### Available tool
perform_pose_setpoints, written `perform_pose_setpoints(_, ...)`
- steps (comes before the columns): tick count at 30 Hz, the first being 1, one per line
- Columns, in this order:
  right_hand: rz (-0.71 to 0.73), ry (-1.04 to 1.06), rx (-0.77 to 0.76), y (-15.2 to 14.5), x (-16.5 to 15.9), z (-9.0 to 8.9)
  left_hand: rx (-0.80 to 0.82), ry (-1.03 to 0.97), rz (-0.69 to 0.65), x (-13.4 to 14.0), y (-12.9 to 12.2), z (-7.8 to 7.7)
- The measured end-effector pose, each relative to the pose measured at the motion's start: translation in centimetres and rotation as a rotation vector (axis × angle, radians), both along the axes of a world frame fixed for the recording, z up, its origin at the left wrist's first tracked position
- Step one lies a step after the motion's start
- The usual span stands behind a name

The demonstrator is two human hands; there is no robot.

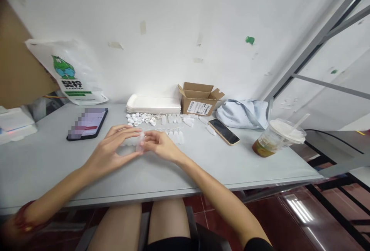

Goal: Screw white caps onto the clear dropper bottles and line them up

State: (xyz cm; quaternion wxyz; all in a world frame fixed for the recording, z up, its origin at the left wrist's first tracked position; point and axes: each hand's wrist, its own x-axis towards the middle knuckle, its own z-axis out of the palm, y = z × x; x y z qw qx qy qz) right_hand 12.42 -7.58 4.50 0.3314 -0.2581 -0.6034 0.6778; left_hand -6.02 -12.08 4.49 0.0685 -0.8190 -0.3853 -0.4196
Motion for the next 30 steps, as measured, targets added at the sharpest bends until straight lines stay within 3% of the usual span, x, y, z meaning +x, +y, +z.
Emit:
perform_pose_setpoints(4, 0.231, -0.069, -0.025, -1.8, -2.6, -1.1, -0.210, 0.053, 0.023, -3.8, -3.1, -0.2)
perform_pose_setpoints(6, 0.281, -0.160, 0.045, -2.7, -3.9, -1.4, -0.330, 0.080, 0.048, -5.6, -4.0, -0.5)
perform_pose_setpoints(11, 0.112, -0.504, 0.467, -3.6, -5.8, -1.6, -0.559, 0.060, 0.140, -7.8, -4.5, -1.7)
perform_pose_setpoints(14, 0.038, -0.605, 0.564, -3.5, -5.9, -1.7, -0.638, 0.044, 0.183, -8.0, -4.0, -2.2)
perform_pose_setpoints(20, 0.036, -0.682, 0.650, -2.9, -5.6, -1.7, -0.620, 0.071, 0.117, -8.1, -3.1, -2.1)
perform_pose_setpoints(30, 0.139, -0.664, 0.546, -2.1, -5.5, -1.1, -0.567, 0.169, 0.061, -9.4, -2.8, -2.1)
